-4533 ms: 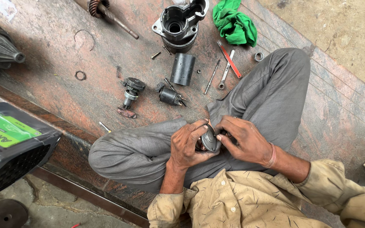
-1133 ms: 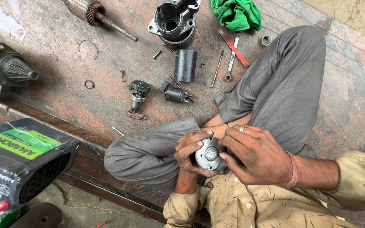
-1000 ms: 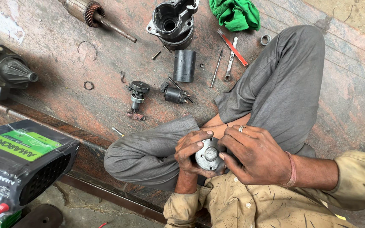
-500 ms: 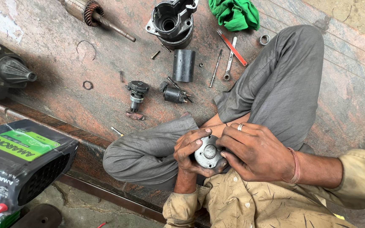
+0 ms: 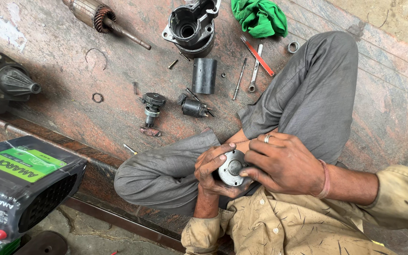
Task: The person sits on the ground repairing a starter motor. They press and fit the drive end cap onto the motor housing, work the armature and brushes into place, and repeatedly press the assembled components together by hand while other starter parts, a solenoid and hand tools lie on the step beside them.
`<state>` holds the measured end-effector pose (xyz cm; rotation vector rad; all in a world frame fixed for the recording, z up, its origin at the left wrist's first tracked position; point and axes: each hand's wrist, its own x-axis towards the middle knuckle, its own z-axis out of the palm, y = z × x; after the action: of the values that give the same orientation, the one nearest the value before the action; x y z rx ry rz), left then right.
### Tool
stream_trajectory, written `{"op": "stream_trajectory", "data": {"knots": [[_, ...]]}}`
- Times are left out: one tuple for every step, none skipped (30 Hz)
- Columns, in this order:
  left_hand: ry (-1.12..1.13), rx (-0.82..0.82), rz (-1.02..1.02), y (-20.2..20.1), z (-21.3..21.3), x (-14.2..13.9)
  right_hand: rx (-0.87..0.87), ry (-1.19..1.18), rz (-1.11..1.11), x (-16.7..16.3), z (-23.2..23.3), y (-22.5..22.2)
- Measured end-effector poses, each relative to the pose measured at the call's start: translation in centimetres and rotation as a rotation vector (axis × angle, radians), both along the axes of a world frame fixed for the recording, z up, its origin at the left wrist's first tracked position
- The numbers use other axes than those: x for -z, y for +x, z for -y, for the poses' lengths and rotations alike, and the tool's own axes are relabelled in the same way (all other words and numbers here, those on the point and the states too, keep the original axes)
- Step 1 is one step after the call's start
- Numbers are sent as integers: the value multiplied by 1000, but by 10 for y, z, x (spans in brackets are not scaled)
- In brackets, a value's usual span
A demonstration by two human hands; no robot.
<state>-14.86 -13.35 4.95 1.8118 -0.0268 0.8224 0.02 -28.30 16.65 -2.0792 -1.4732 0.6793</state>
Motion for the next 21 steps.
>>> {"op": "stream_trajectory", "data": {"knots": [[9, -9, -11, 0, 0, -1, -3, 38, -14, -1, 2, 2], [18, -19, -21, 1, 0, -1, -7, 77, -27, -2, 3, 3], [16, -18, -21, 2, 0, -2, -11, 116, -41, -2, 4, 3], [15, -14, -19, 2, 0, -2, -6, 121, -49, -1, 4, 3], [12, -7, -15, 3, 1, -2, 2, 125, -54, 0, 4, 2], [14, 7, -9, 4, 1, -2, 8, 129, -58, 2, 4, 0], [15, 16, -4, 5, 1, -3, -3, 107, -28, 3, 4, -1], [17, 23, -1, 6, 2, -3, -17, 86, 0, 4, 5, -2], [25, 23, 2, 7, 2, -3, -31, 66, 28, 5, 5, -3], [32, 25, 6, 7, 2, -3, -30, 56, 26, 7, 5, -3], [39, 28, 9, 8, 3, -3, -29, 44, 23, 8, 6, -4], [35, 45, 9, 8, 3, -3, -26, 31, 21, 9, 7, -4], [31, 62, 9, 8, 3, -4, -17, 59, 38, 11, 7, -4], [28, 78, 9, 8, 3, -4, -8, 87, 54, 13, 8, -4], [28, 83, 6, 8, 3, -3, 0, 117, 72, 16, 8, -5], [28, 88, 1, 8, 3, -3, 10, 73, 39, 20, 9, -6], [27, 92, -5, 8, 3, -3, 20, 27, 6, 23, 10, -7], [32, 89, -8, 7, 4, -2, 32, -19, -26, 26, 11, -9], [37, 88, -10, 7, 4, -2, 56, 1, -22, 28, 12, -11], [42, 86, -11, 7, 4, -1, 81, 21, -15, 31, 13, -14], [40, 91, -13, 7, 5, -1, 104, 42, -10, 34, 14, -16]]}}
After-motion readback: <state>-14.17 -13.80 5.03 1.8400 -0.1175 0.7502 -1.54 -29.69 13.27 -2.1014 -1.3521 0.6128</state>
